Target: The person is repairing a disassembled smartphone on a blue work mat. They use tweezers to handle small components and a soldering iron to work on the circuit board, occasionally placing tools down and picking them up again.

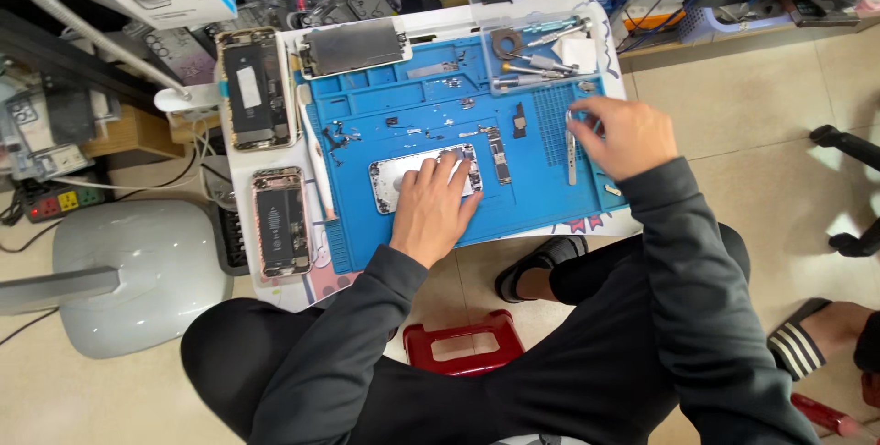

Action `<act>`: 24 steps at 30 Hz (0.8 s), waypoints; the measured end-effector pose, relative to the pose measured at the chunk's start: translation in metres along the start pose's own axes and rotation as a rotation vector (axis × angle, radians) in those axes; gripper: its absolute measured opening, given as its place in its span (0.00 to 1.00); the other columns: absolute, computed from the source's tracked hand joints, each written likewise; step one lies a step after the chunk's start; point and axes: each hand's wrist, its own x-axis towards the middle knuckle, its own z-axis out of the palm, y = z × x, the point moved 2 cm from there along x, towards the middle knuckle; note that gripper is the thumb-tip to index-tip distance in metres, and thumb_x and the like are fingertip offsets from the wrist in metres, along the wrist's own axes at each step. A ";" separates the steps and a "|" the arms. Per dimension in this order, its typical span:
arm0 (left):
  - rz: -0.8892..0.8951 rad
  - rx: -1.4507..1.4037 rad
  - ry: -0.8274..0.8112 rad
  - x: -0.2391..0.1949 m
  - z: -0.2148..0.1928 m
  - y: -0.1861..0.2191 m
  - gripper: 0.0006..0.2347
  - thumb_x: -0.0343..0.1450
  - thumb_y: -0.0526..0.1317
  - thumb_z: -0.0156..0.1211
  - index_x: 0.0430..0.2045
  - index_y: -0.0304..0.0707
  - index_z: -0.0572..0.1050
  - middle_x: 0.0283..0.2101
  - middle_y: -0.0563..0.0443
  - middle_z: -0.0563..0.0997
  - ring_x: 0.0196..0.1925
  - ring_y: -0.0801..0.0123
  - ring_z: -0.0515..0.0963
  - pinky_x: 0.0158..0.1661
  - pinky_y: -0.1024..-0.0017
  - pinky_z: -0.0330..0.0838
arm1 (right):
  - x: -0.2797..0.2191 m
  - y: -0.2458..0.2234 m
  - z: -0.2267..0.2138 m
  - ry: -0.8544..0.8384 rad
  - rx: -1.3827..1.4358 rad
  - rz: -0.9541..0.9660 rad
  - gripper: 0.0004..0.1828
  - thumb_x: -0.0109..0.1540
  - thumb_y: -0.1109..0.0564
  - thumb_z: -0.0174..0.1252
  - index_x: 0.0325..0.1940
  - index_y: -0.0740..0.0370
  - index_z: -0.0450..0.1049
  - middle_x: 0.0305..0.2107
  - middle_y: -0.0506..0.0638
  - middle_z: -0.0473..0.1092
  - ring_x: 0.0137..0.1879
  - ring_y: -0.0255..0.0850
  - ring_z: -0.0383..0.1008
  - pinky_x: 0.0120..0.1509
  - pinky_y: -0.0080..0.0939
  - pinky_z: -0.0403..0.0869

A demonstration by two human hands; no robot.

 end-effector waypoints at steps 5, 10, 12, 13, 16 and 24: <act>-0.015 -0.068 0.058 -0.004 0.007 -0.007 0.17 0.78 0.52 0.54 0.50 0.40 0.78 0.50 0.49 0.72 0.49 0.60 0.73 0.40 0.62 0.72 | -0.013 0.000 0.036 -0.141 -0.153 0.025 0.14 0.67 0.43 0.58 0.56 0.42 0.79 0.39 0.46 0.80 0.44 0.50 0.84 0.48 0.54 0.81; -0.080 -0.166 0.159 -0.003 0.012 -0.012 0.10 0.77 0.48 0.59 0.43 0.46 0.82 0.40 0.56 0.75 0.44 0.64 0.78 0.37 0.64 0.74 | -0.014 0.005 0.047 -0.159 -0.184 0.020 0.14 0.66 0.48 0.59 0.56 0.44 0.77 0.39 0.45 0.78 0.45 0.53 0.84 0.47 0.54 0.81; -0.117 -0.247 0.180 -0.004 0.008 -0.013 0.08 0.76 0.46 0.60 0.42 0.49 0.83 0.38 0.59 0.78 0.41 0.65 0.79 0.36 0.65 0.75 | -0.015 0.010 0.051 -0.137 -0.135 0.026 0.12 0.63 0.50 0.61 0.52 0.43 0.76 0.34 0.45 0.76 0.42 0.53 0.83 0.47 0.56 0.80; -0.118 -0.250 0.173 -0.004 0.000 -0.010 0.08 0.76 0.46 0.60 0.42 0.49 0.83 0.38 0.59 0.78 0.41 0.65 0.79 0.36 0.65 0.75 | -0.016 0.016 0.057 -0.144 -0.133 0.030 0.12 0.63 0.50 0.61 0.52 0.43 0.76 0.34 0.45 0.76 0.42 0.53 0.83 0.47 0.56 0.80; -0.149 -0.314 0.225 -0.004 -0.028 -0.004 0.08 0.77 0.47 0.59 0.43 0.53 0.83 0.39 0.61 0.80 0.42 0.67 0.80 0.37 0.67 0.76 | -0.024 0.008 0.048 -0.063 0.006 0.027 0.19 0.61 0.51 0.62 0.57 0.43 0.74 0.30 0.42 0.75 0.40 0.48 0.82 0.48 0.55 0.79; -0.364 -1.276 0.124 -0.006 -0.029 -0.001 0.14 0.75 0.51 0.67 0.47 0.44 0.84 0.35 0.51 0.87 0.34 0.75 0.82 0.37 0.75 0.76 | -0.063 -0.089 0.012 0.002 0.906 -0.287 0.18 0.56 0.72 0.67 0.49 0.65 0.78 0.31 0.55 0.74 0.34 0.54 0.83 0.38 0.48 0.83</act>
